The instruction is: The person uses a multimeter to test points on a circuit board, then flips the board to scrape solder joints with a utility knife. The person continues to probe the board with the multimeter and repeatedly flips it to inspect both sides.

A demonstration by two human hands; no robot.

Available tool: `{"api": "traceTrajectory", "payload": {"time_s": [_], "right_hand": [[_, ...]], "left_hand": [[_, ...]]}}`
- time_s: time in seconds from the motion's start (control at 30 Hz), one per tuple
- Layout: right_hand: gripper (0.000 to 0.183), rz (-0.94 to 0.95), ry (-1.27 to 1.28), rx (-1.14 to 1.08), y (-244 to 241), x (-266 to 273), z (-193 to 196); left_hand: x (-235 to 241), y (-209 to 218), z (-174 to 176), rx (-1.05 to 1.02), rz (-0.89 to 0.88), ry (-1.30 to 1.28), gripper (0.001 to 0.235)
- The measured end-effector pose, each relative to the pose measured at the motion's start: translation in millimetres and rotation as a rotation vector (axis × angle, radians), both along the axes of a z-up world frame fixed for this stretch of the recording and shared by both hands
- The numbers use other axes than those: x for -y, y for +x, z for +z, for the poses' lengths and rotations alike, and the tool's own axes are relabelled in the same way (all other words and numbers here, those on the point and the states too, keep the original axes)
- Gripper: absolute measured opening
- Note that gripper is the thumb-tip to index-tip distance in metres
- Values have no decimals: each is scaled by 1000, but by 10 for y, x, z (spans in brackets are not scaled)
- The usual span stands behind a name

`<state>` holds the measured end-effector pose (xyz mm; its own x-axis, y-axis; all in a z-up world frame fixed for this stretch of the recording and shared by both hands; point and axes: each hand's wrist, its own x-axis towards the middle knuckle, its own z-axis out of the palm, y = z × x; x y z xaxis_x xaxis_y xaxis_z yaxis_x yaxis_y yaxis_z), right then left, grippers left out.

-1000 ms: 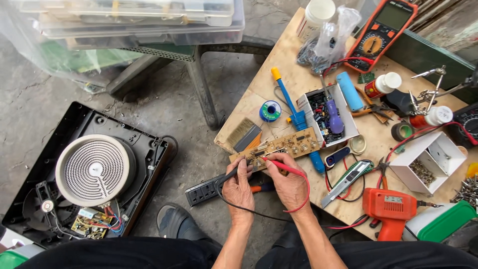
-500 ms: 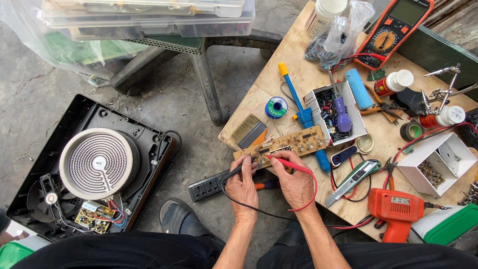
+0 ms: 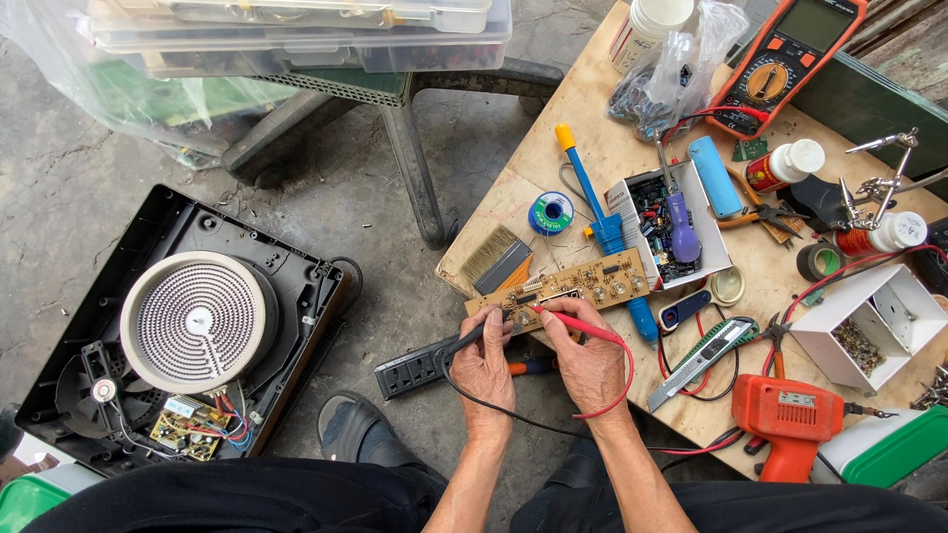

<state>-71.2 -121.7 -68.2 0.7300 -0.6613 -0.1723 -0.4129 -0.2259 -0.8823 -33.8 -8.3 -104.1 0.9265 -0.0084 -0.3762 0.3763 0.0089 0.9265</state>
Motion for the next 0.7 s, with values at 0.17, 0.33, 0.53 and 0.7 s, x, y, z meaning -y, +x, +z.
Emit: {"api": "traceTrajectory", "payload": {"time_s": [0.17, 0.33, 0.53, 0.7], "right_hand": [[10, 8, -10, -25, 3, -13, 25], [10, -12, -12, -1, -2, -21, -11], [11, -24, -30, -10, -16, -14, -67], [11, -10, -64, -22, -8, -16, -59]], "left_hand": [[-17, 4, 48, -9, -17, 5, 34], [-12, 12, 27, -16, -8, 0, 35], [-11, 2, -5, 2, -13, -14, 34], [-9, -6, -26, -7, -1, -21, 33]]}}
